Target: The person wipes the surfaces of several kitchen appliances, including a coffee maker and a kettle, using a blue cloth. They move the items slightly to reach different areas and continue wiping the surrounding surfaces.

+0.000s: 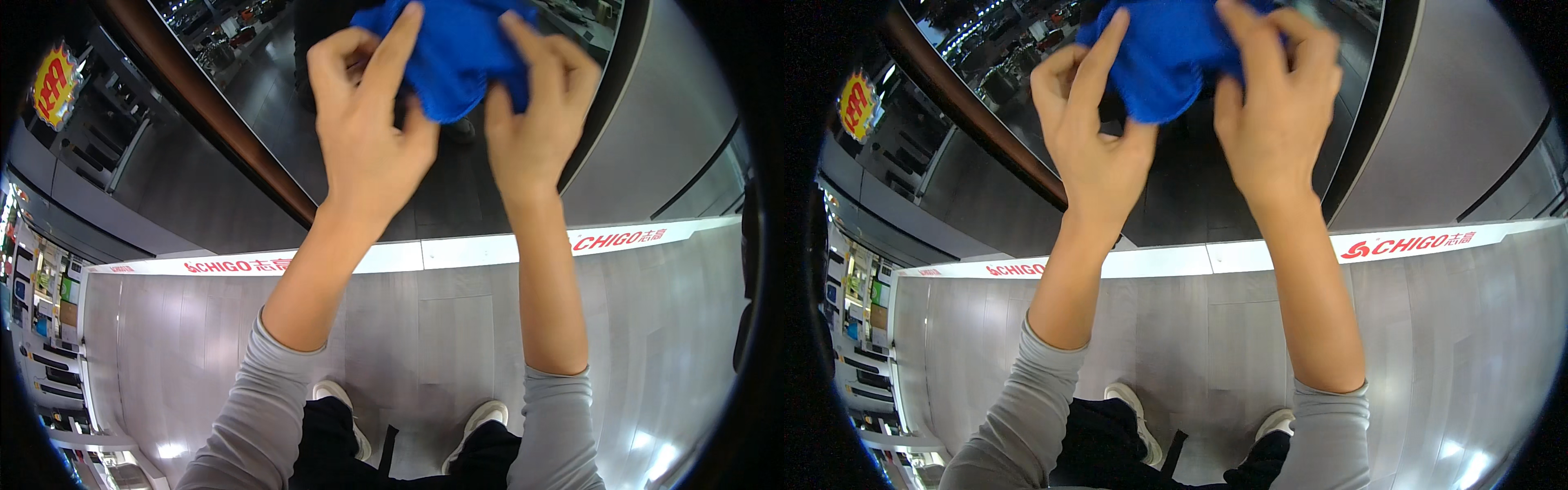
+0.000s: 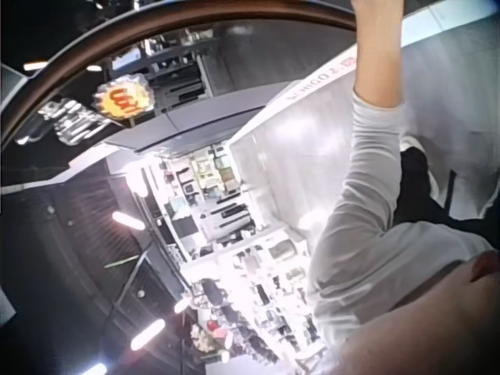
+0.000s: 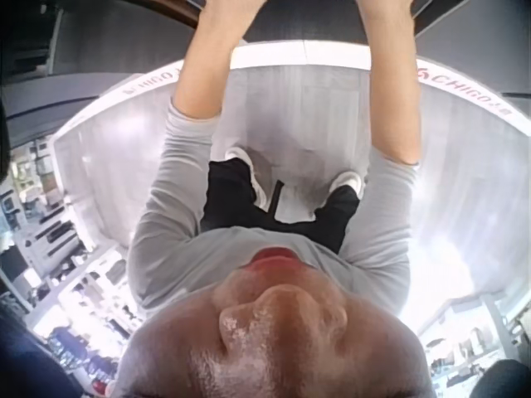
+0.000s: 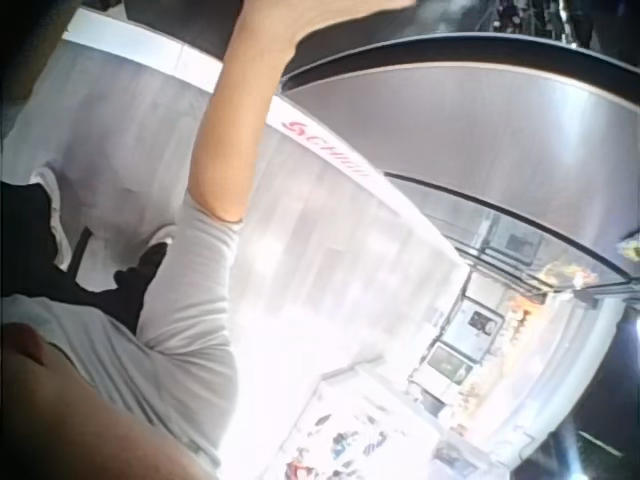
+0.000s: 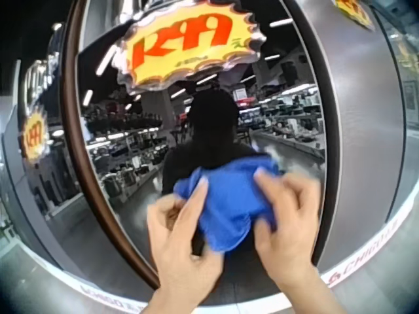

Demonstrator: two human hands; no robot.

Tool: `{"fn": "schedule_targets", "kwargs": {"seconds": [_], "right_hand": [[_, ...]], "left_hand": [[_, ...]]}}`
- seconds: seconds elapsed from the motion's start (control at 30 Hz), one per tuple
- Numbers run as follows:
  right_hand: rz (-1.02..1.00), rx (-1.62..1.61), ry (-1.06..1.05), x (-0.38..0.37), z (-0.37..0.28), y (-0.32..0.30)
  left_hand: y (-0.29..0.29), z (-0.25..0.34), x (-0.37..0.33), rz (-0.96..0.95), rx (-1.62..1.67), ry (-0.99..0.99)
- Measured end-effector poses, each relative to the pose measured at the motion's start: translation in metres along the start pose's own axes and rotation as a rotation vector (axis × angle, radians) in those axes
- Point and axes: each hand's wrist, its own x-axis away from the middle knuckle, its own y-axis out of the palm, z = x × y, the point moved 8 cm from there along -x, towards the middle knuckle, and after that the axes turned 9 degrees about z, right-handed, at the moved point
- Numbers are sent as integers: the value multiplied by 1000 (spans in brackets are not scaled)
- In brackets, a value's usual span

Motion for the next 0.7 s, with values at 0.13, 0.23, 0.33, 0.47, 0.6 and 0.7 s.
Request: {"fn": "schedule_targets", "kwargs": {"seconds": [0.13,0.23,0.33,0.47,0.6,0.7], "right_hand": [[92,45,-106,-16,-5,-1],[-21,-27,-62,2,7,3],[-189,21,-31,43,23,3],[-293,-46,-19,107,41,-1],[-469,4,-47,173,57,-11],[-591,1,-32,215,62,-17]], "left_hand": [[6,6,-7,-103,61,-93],[10,7,0,-178,66,-119],[19,-3,22,-304,-62,-79],[21,-2,75,-319,-160,9],[26,-6,156,-437,-61,-19],[27,-3,203,-540,-50,21]]}}
